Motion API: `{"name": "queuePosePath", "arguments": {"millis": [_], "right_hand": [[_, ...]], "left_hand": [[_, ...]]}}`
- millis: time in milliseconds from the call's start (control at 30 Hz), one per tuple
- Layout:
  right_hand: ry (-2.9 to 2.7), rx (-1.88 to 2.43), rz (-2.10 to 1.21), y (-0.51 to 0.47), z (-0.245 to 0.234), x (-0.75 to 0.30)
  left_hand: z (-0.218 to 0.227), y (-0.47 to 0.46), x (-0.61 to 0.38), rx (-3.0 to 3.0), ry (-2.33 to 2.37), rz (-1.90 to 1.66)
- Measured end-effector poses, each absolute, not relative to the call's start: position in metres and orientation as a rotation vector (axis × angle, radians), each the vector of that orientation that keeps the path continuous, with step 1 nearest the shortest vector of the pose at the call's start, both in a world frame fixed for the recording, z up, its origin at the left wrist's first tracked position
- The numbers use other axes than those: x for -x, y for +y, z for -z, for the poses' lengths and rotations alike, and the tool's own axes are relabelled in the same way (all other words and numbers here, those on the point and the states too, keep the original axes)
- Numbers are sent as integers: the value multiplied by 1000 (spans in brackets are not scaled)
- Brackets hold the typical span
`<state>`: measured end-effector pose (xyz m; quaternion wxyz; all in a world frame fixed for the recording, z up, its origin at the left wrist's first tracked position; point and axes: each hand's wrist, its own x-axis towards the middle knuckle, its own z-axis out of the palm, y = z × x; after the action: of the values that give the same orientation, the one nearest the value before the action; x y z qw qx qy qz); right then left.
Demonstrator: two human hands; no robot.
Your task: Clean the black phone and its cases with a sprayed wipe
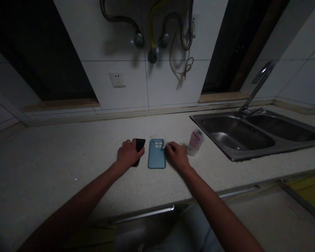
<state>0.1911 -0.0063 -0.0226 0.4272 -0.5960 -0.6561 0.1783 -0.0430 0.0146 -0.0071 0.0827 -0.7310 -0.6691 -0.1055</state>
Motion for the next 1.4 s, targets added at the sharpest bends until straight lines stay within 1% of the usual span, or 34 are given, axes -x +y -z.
{"name": "queuePosePath", "arguments": {"millis": [100, 167, 300, 400, 500, 633, 667, 733, 867, 967, 1033, 1067, 1100, 1167, 1267, 1333, 1400], "right_hand": [[-1449, 1280, -681, -15, 23, -191], [-1325, 1192, -874, -21, 22, -190], [-1190, 1052, -1127, -27, 18, -189], [-1168, 983, -1215, -29, 15, -188], [-1187, 944, -1297, -33, 12, -186], [-1237, 947, -1392, -35, 12, -185], [-1262, 974, -1361, -35, 12, -185], [-1314, 1049, -1175, -34, 12, -187], [-1342, 1176, -485, -37, 14, -200], [-1078, 1169, 14, -42, 14, -218], [-887, 1107, 232, -45, 14, -233], [-810, 1079, 288, -45, 13, -240], [-770, 1079, 300, -45, 13, -247], [-778, 1162, 214, -42, 13, -257], [-948, 1358, -82, -32, 19, -267], [-1026, 1446, -342, -25, 24, -269], [-1044, 1518, -452, -21, 26, -268]], "left_hand": [[4, 16, 45, 2184, -1982, 370], [0, 16, 45, 2240, -1878, 492], [-4, 5, 35, 2609, -1390, 895], [4, -12, 19, 2933, -1077, 1073], [13, -25, 5, 3078, -1046, 1156], [17, -29, 1, 3067, -1103, 1314], [17, -28, 1, 3043, -1125, 1375], [16, -27, 2, 3011, -1195, 1494], [18, -27, 2, 3057, -1380, 1734], [20, -27, 0, 3038, -1505, 1909], [20, -26, -1, 3004, -1590, 1999], [20, -25, -1, 2992, -1615, 2046], [20, -25, -2, 2986, -1623, 2094], [20, -25, -3, 2969, -1610, 2175], [17, -25, -4, 2879, -1646, 2315], [15, -24, -5, 2809, -1715, 2462], [14, -23, -5, 2772, -1802, 2606]]}}
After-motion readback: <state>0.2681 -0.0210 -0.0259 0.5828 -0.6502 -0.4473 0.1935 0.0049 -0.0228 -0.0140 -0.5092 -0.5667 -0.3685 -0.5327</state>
